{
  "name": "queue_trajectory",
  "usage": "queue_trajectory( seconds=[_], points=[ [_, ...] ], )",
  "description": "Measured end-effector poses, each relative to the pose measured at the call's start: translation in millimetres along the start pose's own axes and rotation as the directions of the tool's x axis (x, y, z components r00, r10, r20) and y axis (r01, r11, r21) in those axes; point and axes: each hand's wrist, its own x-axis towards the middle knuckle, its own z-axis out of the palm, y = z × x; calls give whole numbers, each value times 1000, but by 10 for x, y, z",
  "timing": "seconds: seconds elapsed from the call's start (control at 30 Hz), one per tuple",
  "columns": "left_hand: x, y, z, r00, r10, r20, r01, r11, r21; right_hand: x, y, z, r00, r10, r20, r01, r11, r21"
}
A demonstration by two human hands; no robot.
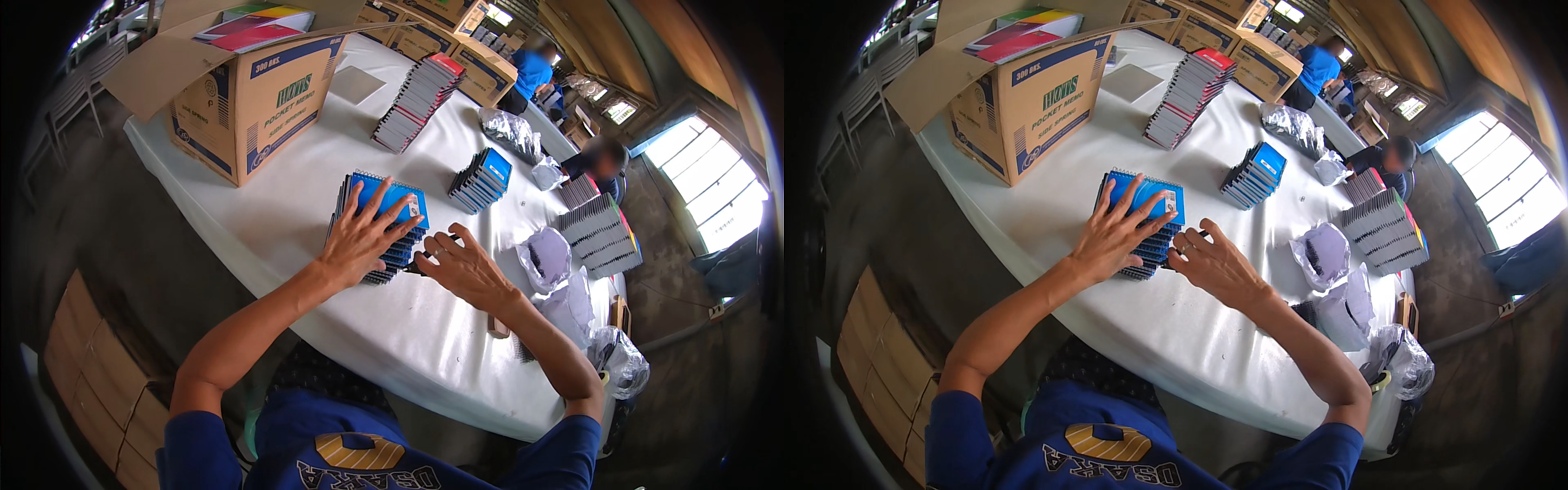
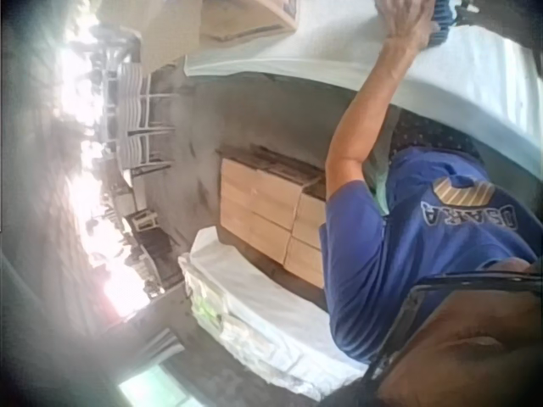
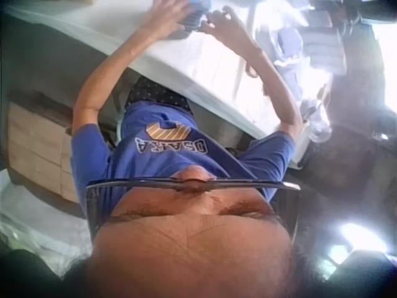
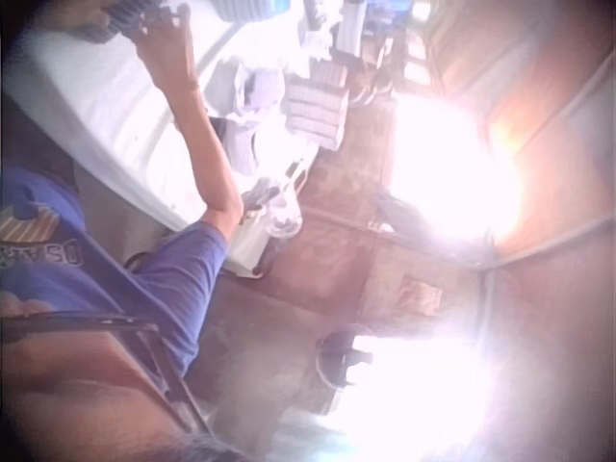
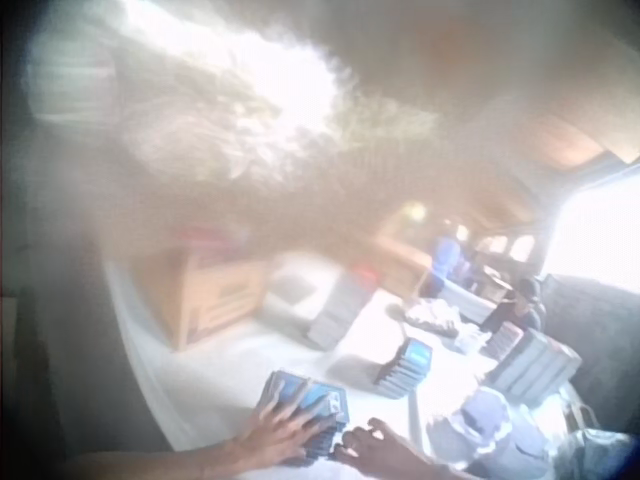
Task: The person trims the metal binding wires of spiral notebooks using side-cutting pliers and stacks the finished notebooks into a cardboard box.
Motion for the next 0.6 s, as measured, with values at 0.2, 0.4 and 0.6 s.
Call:
queue_trajectory(
  seconds=[0.2, 0.4, 0.6],
  points=[
    [-9, 49, 49, 1000, 24, 1, -24, 1000, 13, -67, 87, 337, 955, -260, -144, 223, 946, -234],
    [-21, 36, 43, 999, 35, 3, -35, 999, 26, -83, -101, 322, 981, -125, -150, 104, 985, -141],
    [-70, 39, 27, 1000, 11, 22, -12, 1000, 23, 102, -347, 108, 974, 157, 162, -157, 987, -8]
  ],
)
